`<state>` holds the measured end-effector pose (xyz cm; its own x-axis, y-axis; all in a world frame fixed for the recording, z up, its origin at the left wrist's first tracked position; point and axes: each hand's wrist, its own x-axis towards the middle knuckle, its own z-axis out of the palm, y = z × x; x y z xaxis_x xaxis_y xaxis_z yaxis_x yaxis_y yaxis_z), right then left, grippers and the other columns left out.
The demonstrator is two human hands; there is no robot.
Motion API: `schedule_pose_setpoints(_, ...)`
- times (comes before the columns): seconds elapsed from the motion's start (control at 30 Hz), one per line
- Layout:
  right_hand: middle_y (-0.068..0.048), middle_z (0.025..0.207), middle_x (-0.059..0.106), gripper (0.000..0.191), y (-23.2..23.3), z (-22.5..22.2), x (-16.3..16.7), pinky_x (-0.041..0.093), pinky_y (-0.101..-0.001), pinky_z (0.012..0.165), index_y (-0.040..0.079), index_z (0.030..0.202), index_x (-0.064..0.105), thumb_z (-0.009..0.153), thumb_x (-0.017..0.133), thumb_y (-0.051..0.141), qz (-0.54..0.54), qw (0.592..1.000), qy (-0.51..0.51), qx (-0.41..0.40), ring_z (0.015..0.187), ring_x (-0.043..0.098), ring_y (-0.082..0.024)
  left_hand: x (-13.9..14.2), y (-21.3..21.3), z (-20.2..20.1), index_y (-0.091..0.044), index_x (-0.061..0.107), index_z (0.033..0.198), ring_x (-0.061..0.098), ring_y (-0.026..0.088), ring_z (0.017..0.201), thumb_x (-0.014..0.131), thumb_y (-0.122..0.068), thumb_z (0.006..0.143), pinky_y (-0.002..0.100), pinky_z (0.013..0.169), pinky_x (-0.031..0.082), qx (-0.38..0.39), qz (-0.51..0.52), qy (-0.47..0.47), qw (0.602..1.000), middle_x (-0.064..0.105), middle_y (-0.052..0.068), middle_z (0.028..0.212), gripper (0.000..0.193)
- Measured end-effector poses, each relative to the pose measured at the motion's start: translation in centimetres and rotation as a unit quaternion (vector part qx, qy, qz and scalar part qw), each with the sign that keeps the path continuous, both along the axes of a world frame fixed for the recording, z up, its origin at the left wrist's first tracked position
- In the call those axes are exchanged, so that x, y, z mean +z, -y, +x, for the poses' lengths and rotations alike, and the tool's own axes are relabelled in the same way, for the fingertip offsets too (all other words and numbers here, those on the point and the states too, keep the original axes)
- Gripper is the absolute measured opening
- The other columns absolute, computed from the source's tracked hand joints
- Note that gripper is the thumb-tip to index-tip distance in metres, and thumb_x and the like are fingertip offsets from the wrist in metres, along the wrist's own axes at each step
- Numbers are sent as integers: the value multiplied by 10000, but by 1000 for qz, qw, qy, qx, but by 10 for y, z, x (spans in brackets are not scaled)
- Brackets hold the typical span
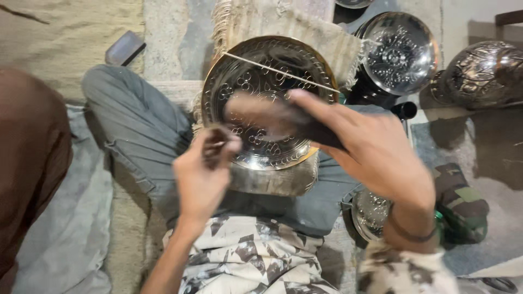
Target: The person sits cross-legged on the floor with an engraved brass tray resting on a cloth cushion on their lap. They hold a small punch against the tray's patterned surface with one hand and repeatedly strike it with a hammer in the other, working across the decorative design, briefly repositioning the tray and swapping tools partway through.
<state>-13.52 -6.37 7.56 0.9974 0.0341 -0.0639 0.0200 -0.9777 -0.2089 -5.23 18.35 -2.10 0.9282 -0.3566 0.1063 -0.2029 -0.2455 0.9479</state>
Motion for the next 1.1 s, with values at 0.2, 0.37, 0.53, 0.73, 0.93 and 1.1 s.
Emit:
schedule_pose_setpoints(0.2,-265,1367,615,710,-13,-63,-106,497,-428,1083,24,1577,345,1041,794,150,121,894,313,-297,1256,644,-378,-3,-45,21,4,606,1171,681,110,993,672,-27,1039,257,920,557,40,-147,-59,987,724,73,1089,151)
schedule_pose_setpoints(0.37,-243,1374,616,681,-8,-89,-170,486,-439,1013,5,1461,527,886,798,253,187,843,202,-461,1226,635,-366,-13,-47,53,-17,516,1163,687,131,1071,589,14,1096,264,1007,551,-29,-228,-39,972,697,82,1109,104)
schedule_pose_setpoints(0.53,-215,1188,669,492,-8,-86,-146,500,-419,918,12,1370,631,960,727,265,150,889,164,-400,1071,657,-353,-18,-24,77,-40,400,1093,687,108,945,616,-28,1102,275,910,582,-8,-155,28,987,710,87,1033,217)
schedule_pose_setpoints(0.73,-120,1092,662,385,7,-41,-109,508,-316,921,-2,1231,693,1137,529,333,290,866,290,-286,1025,665,-193,-2,6,95,5,481,1060,580,105,803,705,-221,1082,260,736,517,-55,-38,100,993,728,74,1022,319)
schedule_pose_setpoints(0.93,-42,924,644,448,23,6,-101,450,-284,766,-20,1093,686,1153,485,375,307,861,288,-286,846,575,-124,14,24,113,-9,612,1133,618,159,745,693,-358,1080,318,706,510,-101,52,149,982,661,95,856,362)
schedule_pose_setpoints(1.1,-27,875,482,404,38,29,-95,422,-266,736,53,1427,555,1143,473,328,358,872,270,-196,818,471,-99,26,41,124,16,570,1231,564,258,756,674,-311,1087,374,727,490,-162,45,234,958,568,150,850,372)
